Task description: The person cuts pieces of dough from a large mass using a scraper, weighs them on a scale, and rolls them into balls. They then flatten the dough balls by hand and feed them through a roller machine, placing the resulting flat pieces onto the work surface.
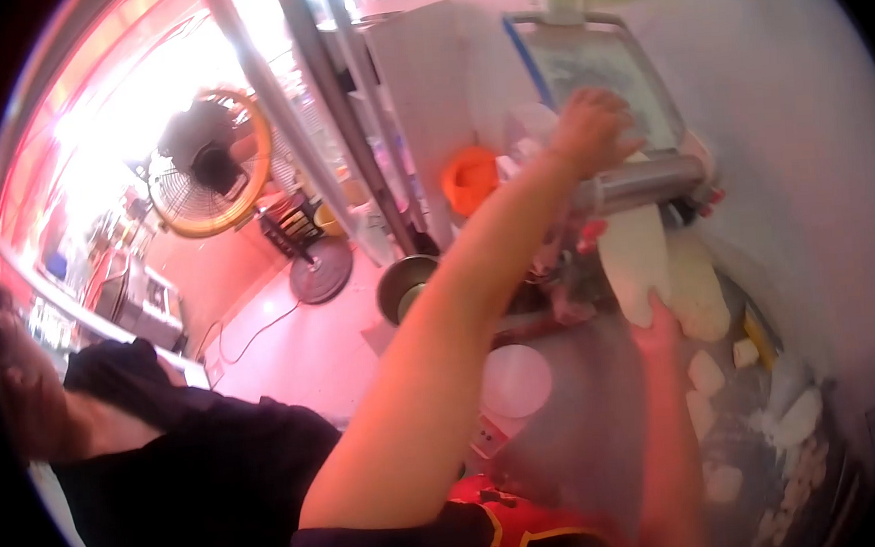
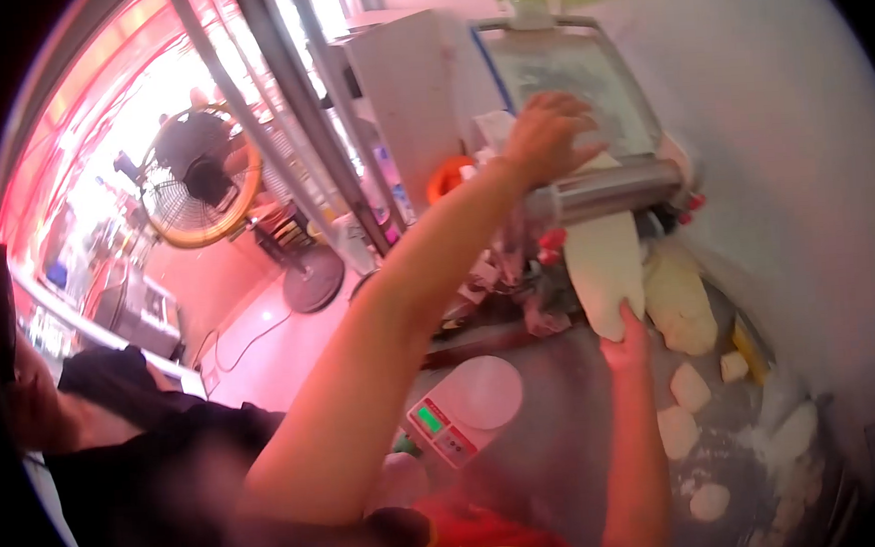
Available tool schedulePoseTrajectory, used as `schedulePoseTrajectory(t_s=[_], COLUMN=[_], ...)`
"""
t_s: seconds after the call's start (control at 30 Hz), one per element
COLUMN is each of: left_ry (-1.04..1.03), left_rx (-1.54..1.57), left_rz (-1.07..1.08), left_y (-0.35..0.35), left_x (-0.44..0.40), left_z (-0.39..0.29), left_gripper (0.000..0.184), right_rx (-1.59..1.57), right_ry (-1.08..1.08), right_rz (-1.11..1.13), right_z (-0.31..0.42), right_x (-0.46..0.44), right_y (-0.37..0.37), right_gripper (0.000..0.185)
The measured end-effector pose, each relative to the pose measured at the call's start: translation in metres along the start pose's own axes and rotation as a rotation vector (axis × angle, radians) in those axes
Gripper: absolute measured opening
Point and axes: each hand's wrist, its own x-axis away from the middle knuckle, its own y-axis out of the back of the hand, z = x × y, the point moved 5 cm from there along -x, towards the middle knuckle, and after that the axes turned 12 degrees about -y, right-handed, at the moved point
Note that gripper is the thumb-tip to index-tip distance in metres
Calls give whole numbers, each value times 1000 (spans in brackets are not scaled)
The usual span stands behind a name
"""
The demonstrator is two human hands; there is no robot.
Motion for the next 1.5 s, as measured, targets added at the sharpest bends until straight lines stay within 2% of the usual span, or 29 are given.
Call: schedulePoseTrajectory(t_s=[0.1, 0.2, 0.23, 0.3, 0.37, 0.4, 0.47, 0.5, 0.53, 0.63, 0.7, 0.77, 0.87, 0.93, 0.97, 1.0, 1.03, 1.07, 1.1, 1.13, 1.27, 1.3, 1.37, 1.4, 1.43, 1.5], left_ry=[95, 736, 662, 388, 234, 276, 715, 1102, 1479, 1399, 926, 769, 998, 1075, 968, 1059, 1167, 1423, 1707, 1723, 1524, 1454, 1580, 1643, 1654, 1906], left_rx=[162, 1018, 1249, 1449, 1446, 1487, 1625, 1678, 1685, 2318, 1523, 1344, 1956, 2315, 1948, 2166, 2372, 2486, 2547, 2034, 2287, 2334, 2384, 2398, 2253, 2144], left_rz=[-187, 374, 542, 933, 1157, 1169, 957, 699, 409, -655, -270, -186, -466, -709, -467, -561, -670, -772, -924, -608, -428, -406, -373, -367, -267, -132], left_y=[30, 51, 51, 33, -22, -64, -83, -74, -69, -91, -56, -30, -53, -106, -103, -105, -107, -98, -89, -61, -83, -74, -77, -74, -66, -58], left_x=[-19, -1, 17, 67, 142, 187, 200, 187, 185, 153, 126, 94, 92, 126, 124, 128, 133, 128, 123, 100, 140, 141, 174, 192, 202, 236], left_z=[-28, -82, -104, -144, -172, -182, -190, -190, -189, -179, -167, -169, -163, -149, -149, -145, -141, -154, -167, -175, -204, -220, -260, -278, -304, -370], left_gripper=[26, 28, 30, 31, 32, 33, 34, 35, 36, 39, 36, 35, 37, 44, 47, 48, 50, 51, 53, 56, 61, 55, 53, 52, 48, 47], right_rx=[154, 66, 71, 81, 35, 16, 27, 31, 89, 196, 172, 107, 54, 124, 203, 184, 164, 33, -20, -73, 26, 63, 483, 551, 621, 583], right_ry=[129, 88, 85, 83, 51, 35, 16, 6, 64, 140, 66, 35, 9, 89, 164, 151, 138, 40, -1, -37, 8, -1, 165, 99, 32, -3], right_rz=[-13, -8, 1, 21, 24, 25, -78, -131, -53, 41, -27, -3, -37, -6, 42, 15, -13, -117, -131, -138, -104, -106, -168, -194, -215, -360], right_z=[2, 0, -1, 1, 3, 5, 3, -1, -3, -9, -7, -11, -18, -17, -19, -22, -26, -27, -31, -34, -29, -30, -19, -11, -4, 4], right_x=[31, 44, 45, 47, 45, 46, 59, 67, 72, 97, 102, 101, 114, 123, 128, 133, 137, 138, 135, 133, 173, 184, 225, 245, 266, 303], right_y=[-12, -12, -10, -5, 4, 8, 7, 5, -1, 3, 3, 10, 12, 13, 18, 19, 20, 19, 31, 44, 77, 86, 114, 131, 149, 195], right_gripper=[37, 36, 36, 36, 36, 36, 36, 36, 36, 37, 36, 36, 36, 36, 36, 36, 35, 35, 34, 34, 36, 35, 31, 32, 34, 36])
